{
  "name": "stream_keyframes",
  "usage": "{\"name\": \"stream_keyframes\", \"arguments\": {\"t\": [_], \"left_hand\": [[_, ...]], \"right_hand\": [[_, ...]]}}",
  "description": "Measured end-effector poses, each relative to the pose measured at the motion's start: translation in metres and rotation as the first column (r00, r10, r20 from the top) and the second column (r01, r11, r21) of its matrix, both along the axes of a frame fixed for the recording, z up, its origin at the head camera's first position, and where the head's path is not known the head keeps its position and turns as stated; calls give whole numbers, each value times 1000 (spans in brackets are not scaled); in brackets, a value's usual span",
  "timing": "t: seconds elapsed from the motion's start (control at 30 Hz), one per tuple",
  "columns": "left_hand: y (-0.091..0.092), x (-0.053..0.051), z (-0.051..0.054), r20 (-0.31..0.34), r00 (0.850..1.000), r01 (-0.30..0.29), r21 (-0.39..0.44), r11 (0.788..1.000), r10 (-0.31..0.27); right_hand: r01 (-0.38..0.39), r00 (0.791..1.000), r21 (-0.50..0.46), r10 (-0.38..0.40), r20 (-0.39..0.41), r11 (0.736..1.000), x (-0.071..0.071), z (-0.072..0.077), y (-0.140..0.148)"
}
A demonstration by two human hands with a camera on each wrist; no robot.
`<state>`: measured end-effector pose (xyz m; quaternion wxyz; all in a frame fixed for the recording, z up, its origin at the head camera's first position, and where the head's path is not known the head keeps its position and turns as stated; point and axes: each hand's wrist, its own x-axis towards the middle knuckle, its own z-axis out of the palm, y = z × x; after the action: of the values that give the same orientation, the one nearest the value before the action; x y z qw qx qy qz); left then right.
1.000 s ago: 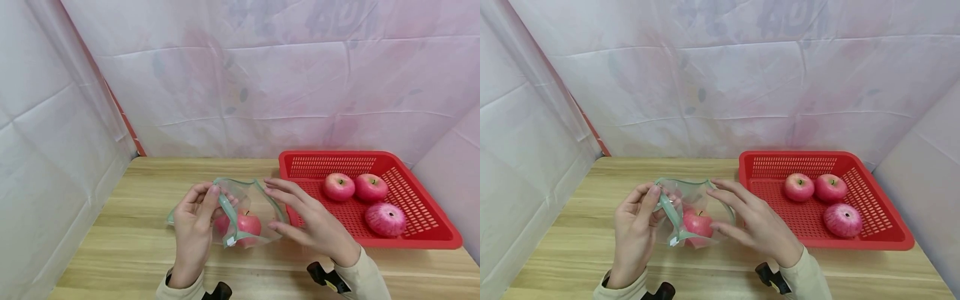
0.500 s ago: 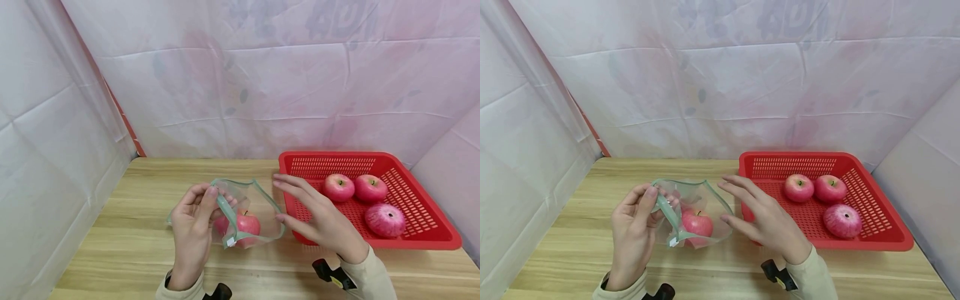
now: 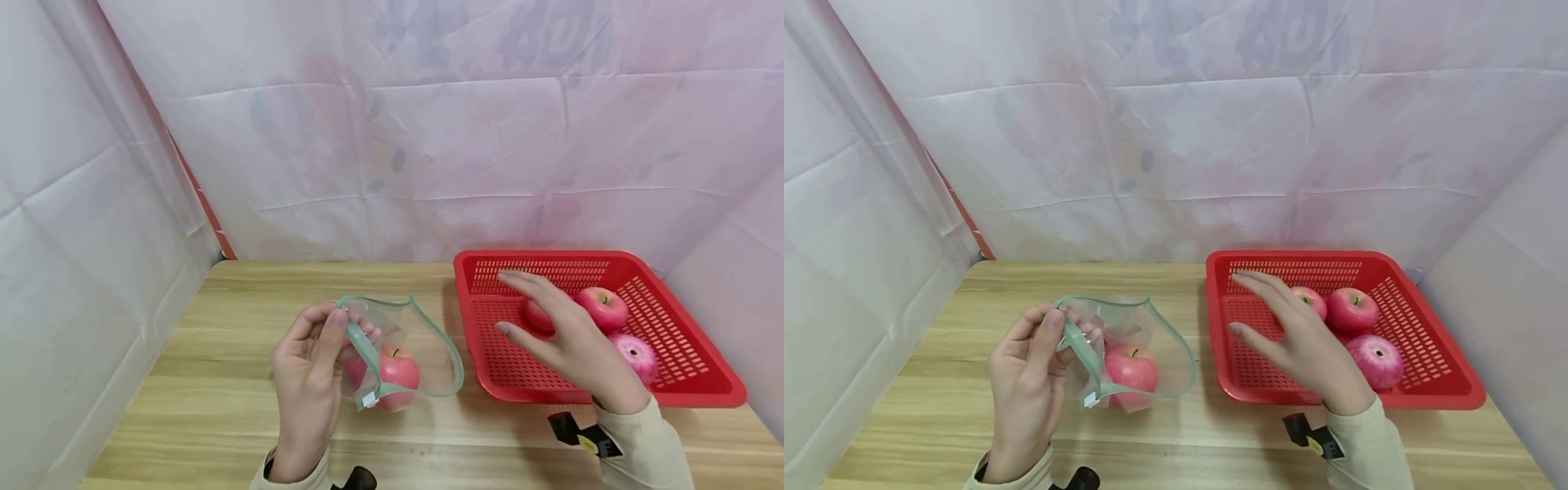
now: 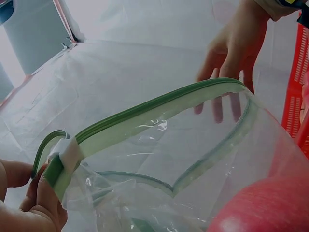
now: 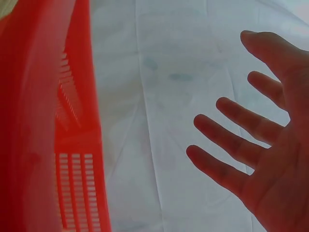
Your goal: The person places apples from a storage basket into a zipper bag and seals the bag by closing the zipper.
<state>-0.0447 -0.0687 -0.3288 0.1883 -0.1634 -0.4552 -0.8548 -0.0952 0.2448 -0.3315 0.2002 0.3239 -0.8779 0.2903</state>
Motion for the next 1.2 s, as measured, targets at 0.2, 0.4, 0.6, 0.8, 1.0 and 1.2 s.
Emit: {"name": "stream_keyframes", "arguments": {"t": [0.2, 0.4, 0.6, 0.8, 1.0, 1.2], "left_hand": [[0, -2, -1, 9, 1000, -12, -19, 1000, 13], [1, -4, -2, 5, 1000, -10, -42, 999, 10], [5, -5, -1, 62, 998, -20, -62, 998, 24], [7, -5, -1, 88, 996, -25, -77, 997, 32], [7, -5, -1, 83, 996, -21, -74, 997, 27], [7, -6, -2, 84, 996, -18, -75, 997, 24]], "right_hand": [[117, 991, 87, -122, 47, 989, -5, 7, 24], [151, 981, 132, -165, 99, 980, -16, 13, 40], [155, 975, 175, -179, 130, 972, -22, 16, 48], [112, 992, 192, -121, 34, 975, -40, 10, 58], [135, 989, 208, -145, 35, 969, -59, 0, 67], [165, 971, 232, -199, 129, 959, -71, -3, 70]]}}
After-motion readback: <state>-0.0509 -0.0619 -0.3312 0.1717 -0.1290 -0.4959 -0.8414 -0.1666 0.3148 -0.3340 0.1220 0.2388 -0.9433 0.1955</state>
